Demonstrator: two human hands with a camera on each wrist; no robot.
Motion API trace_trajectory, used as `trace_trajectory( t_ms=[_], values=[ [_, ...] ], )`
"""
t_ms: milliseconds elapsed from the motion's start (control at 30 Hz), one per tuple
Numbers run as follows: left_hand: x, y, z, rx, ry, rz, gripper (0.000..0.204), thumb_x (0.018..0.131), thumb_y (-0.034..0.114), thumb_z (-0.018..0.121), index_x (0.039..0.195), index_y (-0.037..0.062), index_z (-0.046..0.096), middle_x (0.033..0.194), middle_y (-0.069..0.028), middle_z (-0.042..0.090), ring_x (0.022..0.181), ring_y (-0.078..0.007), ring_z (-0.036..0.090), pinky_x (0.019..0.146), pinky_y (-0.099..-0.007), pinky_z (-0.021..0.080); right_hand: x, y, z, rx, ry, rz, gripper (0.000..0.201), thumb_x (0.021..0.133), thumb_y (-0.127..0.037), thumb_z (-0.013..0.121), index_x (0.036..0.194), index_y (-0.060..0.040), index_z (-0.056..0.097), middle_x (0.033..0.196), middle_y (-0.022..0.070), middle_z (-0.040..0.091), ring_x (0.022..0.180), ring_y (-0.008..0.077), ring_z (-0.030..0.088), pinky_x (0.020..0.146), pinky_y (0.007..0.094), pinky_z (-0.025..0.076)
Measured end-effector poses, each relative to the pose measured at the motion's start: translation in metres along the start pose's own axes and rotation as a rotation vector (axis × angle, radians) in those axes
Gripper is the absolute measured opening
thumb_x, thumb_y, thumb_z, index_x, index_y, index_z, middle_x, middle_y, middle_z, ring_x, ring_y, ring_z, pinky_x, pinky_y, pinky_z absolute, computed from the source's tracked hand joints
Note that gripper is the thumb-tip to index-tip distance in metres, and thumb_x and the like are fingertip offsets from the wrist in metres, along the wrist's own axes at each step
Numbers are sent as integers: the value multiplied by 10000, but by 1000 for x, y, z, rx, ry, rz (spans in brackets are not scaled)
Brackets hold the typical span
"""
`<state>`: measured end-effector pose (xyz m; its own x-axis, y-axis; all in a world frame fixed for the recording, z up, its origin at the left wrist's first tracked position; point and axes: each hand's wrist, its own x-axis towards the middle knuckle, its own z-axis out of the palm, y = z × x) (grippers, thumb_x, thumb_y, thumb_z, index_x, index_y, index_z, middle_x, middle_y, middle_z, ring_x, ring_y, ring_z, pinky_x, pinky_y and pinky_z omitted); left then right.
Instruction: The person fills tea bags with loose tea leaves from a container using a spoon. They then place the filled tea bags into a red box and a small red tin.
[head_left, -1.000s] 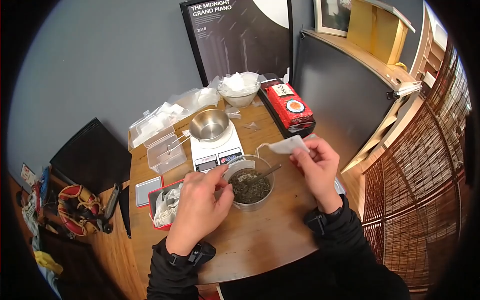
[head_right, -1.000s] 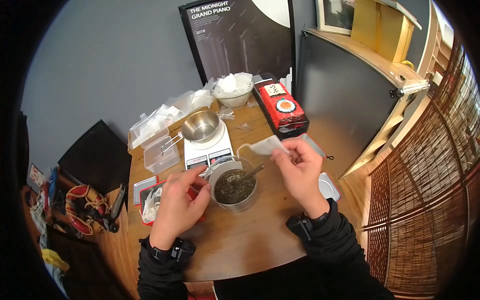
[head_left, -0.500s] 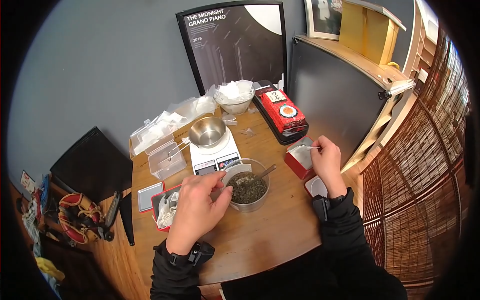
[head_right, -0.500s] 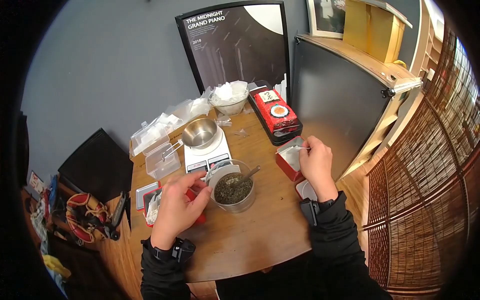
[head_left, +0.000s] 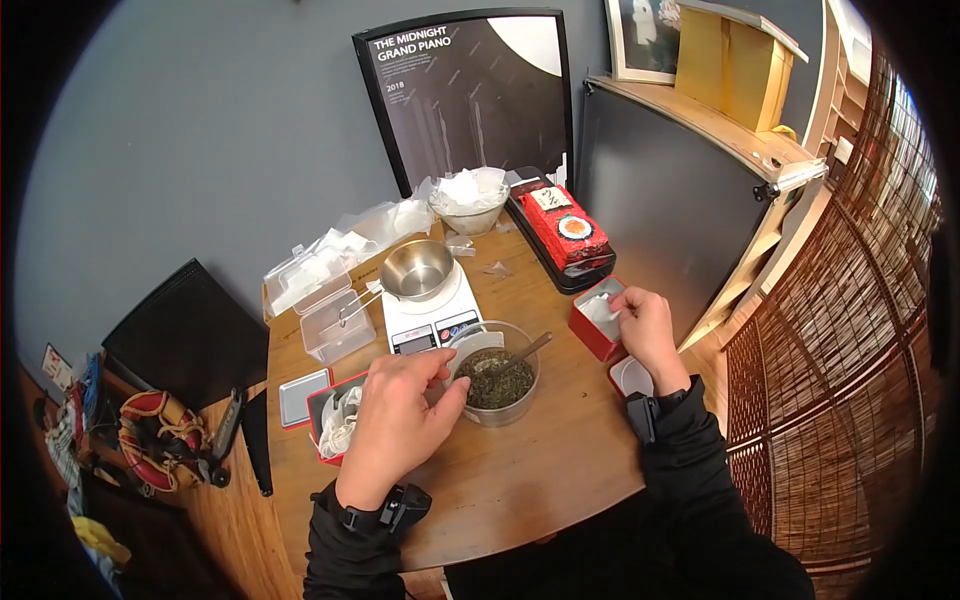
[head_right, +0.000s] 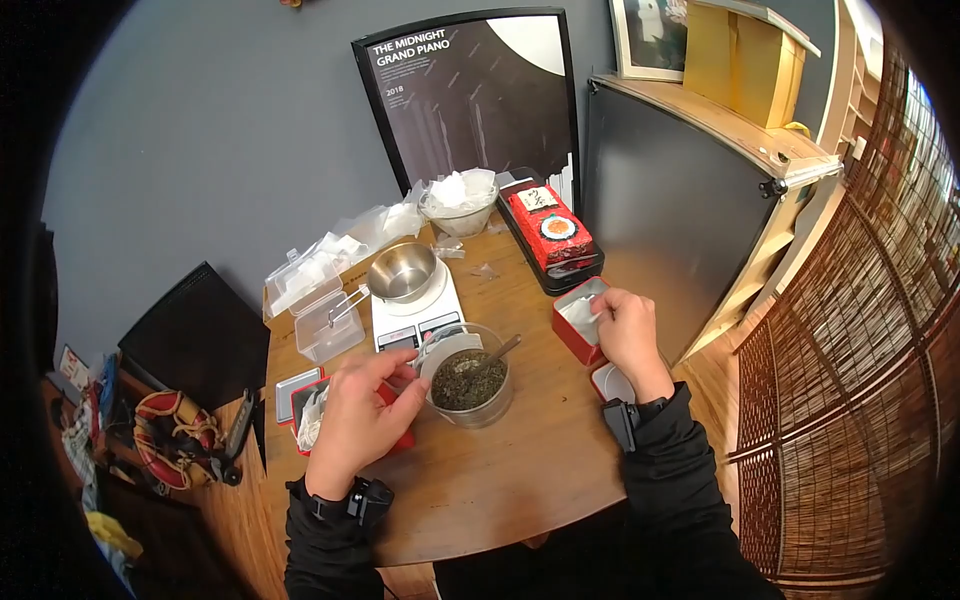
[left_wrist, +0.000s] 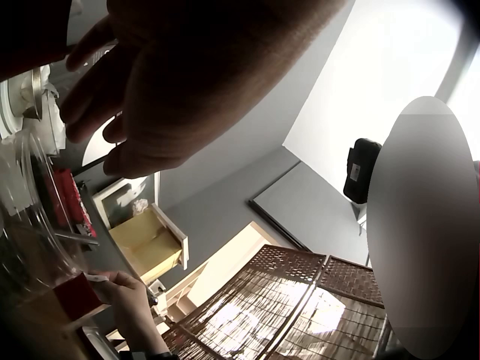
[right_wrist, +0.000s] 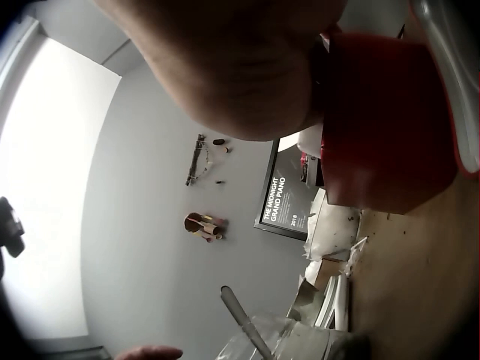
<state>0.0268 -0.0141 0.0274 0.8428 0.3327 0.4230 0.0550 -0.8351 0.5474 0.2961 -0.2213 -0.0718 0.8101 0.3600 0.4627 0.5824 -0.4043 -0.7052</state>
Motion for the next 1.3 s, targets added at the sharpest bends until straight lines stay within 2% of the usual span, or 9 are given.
trace_trajectory(
  t_ms=[67,133,233,667,767,833,933,1067,1300],
  values=[
    [1,-1,-1,6,3,12,274,805,125,743,1051,8,708,831,-129,711,741,-302,642,713,-388,514,-1,-2,0,-100,-42,-83,181,730,107,541,816,22,675,915,151,727,807,354,677,807,400,520],
    [1,-1,-1,5,5,17,270,805,122,741,1044,1,707,833,-130,712,743,-301,647,706,-384,515,-4,-8,-2,-196,54,-272,208,707,117,536,780,-3,690,874,148,719,838,339,655,871,414,472],
    [1,-6,2,-4,88,87,233,787,114,747,975,-16,702,742,-111,677,595,-276,609,704,-388,484,-4,0,2,-208,66,-185,234,686,86,550,763,-55,720,879,146,710,947,319,620,934,383,375],
    [1,-9,-10,-8,114,-6,256,797,127,739,1007,-15,706,801,-133,696,691,-286,649,748,-390,492,-6,-5,0,-421,-17,-133,184,707,8,563,699,-84,722,783,210,672,799,357,609,825,407,384],
    [2,-8,-11,23,112,18,252,796,127,738,1001,-16,707,799,-130,696,683,-285,648,731,-390,493,-6,-5,0,-446,-22,-137,168,720,8,574,703,-77,719,794,171,680,804,342,607,834,405,384],
    [2,-8,-11,9,113,15,250,794,123,740,1000,-15,707,792,-126,694,682,-285,647,728,-390,491,-5,-9,1,-384,179,-203,168,744,18,563,700,-54,708,789,123,692,800,322,602,861,400,379],
    [2,-10,-10,-5,124,15,244,790,117,743,992,-14,707,785,-122,693,678,-282,646,729,-390,488,-2,-10,-3,-299,238,-146,128,780,-15,620,776,-69,736,844,68,698,839,285,607,864,391,379],
    [2,-10,-8,-5,131,20,243,786,110,746,991,-14,705,775,-119,689,676,-277,644,730,-386,484,0,3,1,-157,180,-49,137,798,-22,617,807,-74,744,875,68,705,875,266,599,883,380,371],
    [2,-9,-12,-1,95,-17,274,795,99,749,1029,-32,692,797,-118,697,703,-233,657,698,-346,498,-5,-5,-3,-347,124,-93,179,780,5,587,806,-71,747,928,83,711,948,277,575,922,403,362]
  ],
)
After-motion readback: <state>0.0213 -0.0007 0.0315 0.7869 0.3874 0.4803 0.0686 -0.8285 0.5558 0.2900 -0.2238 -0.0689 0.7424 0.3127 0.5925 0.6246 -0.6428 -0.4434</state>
